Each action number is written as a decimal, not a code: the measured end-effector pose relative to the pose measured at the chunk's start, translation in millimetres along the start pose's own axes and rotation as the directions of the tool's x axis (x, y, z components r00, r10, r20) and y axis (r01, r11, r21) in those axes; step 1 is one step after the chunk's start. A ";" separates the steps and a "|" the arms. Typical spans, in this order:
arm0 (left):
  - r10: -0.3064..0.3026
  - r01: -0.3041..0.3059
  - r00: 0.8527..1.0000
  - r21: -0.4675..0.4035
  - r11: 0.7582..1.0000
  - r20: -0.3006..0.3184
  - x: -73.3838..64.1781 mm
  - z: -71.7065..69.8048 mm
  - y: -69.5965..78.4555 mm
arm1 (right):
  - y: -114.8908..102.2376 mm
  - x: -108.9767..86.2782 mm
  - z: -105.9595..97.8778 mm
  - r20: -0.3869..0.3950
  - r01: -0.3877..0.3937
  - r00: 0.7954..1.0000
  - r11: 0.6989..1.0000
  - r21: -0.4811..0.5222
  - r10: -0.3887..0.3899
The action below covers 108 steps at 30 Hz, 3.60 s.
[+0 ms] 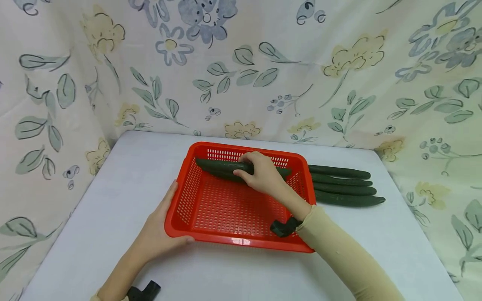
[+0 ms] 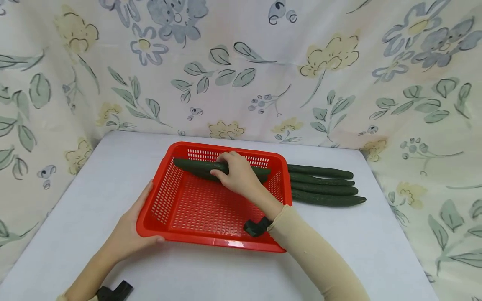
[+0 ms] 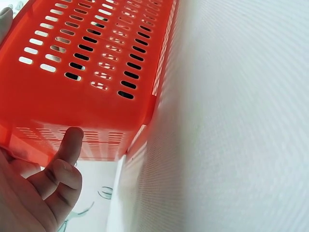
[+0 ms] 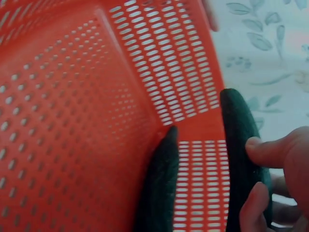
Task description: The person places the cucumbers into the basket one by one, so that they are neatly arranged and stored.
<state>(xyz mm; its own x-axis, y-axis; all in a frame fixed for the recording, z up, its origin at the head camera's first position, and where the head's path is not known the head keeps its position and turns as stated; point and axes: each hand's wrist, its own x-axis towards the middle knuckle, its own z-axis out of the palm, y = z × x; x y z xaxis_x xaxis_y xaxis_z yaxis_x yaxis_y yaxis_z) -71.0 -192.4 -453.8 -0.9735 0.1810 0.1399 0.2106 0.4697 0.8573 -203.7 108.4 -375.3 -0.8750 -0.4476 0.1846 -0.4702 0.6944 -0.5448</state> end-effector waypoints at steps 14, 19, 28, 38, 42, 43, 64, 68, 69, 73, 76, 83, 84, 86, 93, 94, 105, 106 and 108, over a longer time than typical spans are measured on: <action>0.014 -0.014 1.000 -0.009 1.000 -0.003 -0.5 -0.8 -1.3 | 8.8 0.1 28.2 0.186 0.000 0.982 0.986 -0.165 0.031; 0.011 -0.011 1.000 -0.015 1.000 -0.008 -0.7 -0.2 -0.4 | 8.2 -1.5 32.8 0.199 -0.020 0.978 0.980 -0.196 0.060; 0.008 -0.008 1.000 -0.014 1.000 -0.008 -0.1 0.3 -0.7 | 7.8 -2.2 37.9 0.195 -0.047 0.977 0.975 -0.216 0.090; 0.004 -0.004 1.000 -0.014 1.000 -0.009 -0.1 0.4 -0.3 | 8.7 -0.3 36.9 0.224 -0.013 0.972 0.968 -0.252 0.071; 0.010 -0.010 1.000 -0.019 1.000 -0.010 0.6 0.3 -0.3 | 9.9 1.0 36.8 0.201 -0.021 0.977 0.964 -0.265 0.076; 0.012 -0.012 1.000 -0.021 1.000 -0.009 0.9 0.3 -0.2 | 10.2 1.1 36.7 0.194 -0.029 0.978 0.963 -0.268 0.083; 0.021 -0.022 1.000 -0.024 0.999 -0.011 -0.1 0.8 -0.1 | 0.4 2.0 -7.2 0.129 -0.217 0.965 0.971 -0.102 0.229; 0.025 -0.026 1.000 -0.020 0.999 -0.010 0.0 1.0 0.1 | -2.6 -3.9 -25.3 0.114 -0.226 0.966 0.972 -0.070 0.233; 0.025 -0.025 1.000 -0.018 1.000 -0.010 0.0 1.1 0.0 | -2.5 -6.2 -29.6 0.109 -0.220 0.968 0.973 -0.064 0.226; 0.025 -0.026 1.000 -0.018 1.000 -0.013 -0.1 1.2 -0.5 | 3.6 -16.9 -43.5 0.082 -0.202 0.975 0.979 -0.037 0.205; 0.026 -0.026 1.000 -0.021 0.999 -0.015 -0.1 1.1 -1.0 | 11.9 -26.3 -53.2 0.064 -0.186 0.980 0.983 -0.007 0.186; 0.017 -0.017 1.000 -0.007 1.000 -0.012 -2.2 1.8 -3.2 | 39.8 -56.1 -76.5 -0.014 -0.182 0.983 0.982 0.059 0.183; 0.018 -0.018 1.000 -0.001 1.000 -0.013 -2.1 1.7 -3.6 | 44.4 -60.7 -80.7 -0.032 -0.188 0.981 0.980 0.062 0.191; 0.021 -0.021 1.000 0.006 1.000 -0.015 -1.6 1.4 -4.1 | 53.6 -70.2 -89.7 -0.071 -0.206 0.975 0.976 0.070 0.211; 0.023 -0.023 1.000 0.001 1.000 -0.013 1.2 0.6 -2.1 | 84.3 -106.0 -112.0 -0.225 -0.251 0.937 0.964 0.093 0.266; 0.023 -0.023 1.000 0.001 1.000 -0.013 1.8 0.6 -1.2 | 88.9 -110.9 -113.0 -0.240 -0.254 0.933 0.963 0.094 0.269; 0.027 -0.027 1.000 -0.007 1.000 -0.010 2.2 0.8 -1.2 | 136.8 -153.5 -102.2 -0.356 -0.292 0.882 0.951 0.099 0.308; 0.025 -0.025 1.000 -0.007 1.000 -0.009 2.3 1.1 -1.5 | 140.7 -157.1 -101.5 -0.368 -0.294 0.877 0.951 0.095 0.308; 0.019 -0.019 1.000 -0.003 1.000 -0.010 2.3 1.3 -1.8 | 147.6 -163.9 -99.9 -0.379 -0.297 0.871 0.950 0.100 0.312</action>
<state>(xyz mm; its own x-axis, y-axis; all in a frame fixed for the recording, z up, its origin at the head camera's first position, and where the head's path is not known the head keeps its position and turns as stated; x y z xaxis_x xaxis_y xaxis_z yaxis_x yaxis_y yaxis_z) -73.5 -191.7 -455.8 -0.9701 0.1815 0.1613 0.2291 0.4638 0.8558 -141.3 340.5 -404.3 -0.9528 0.0402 0.3010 -0.1755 0.7362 -0.6536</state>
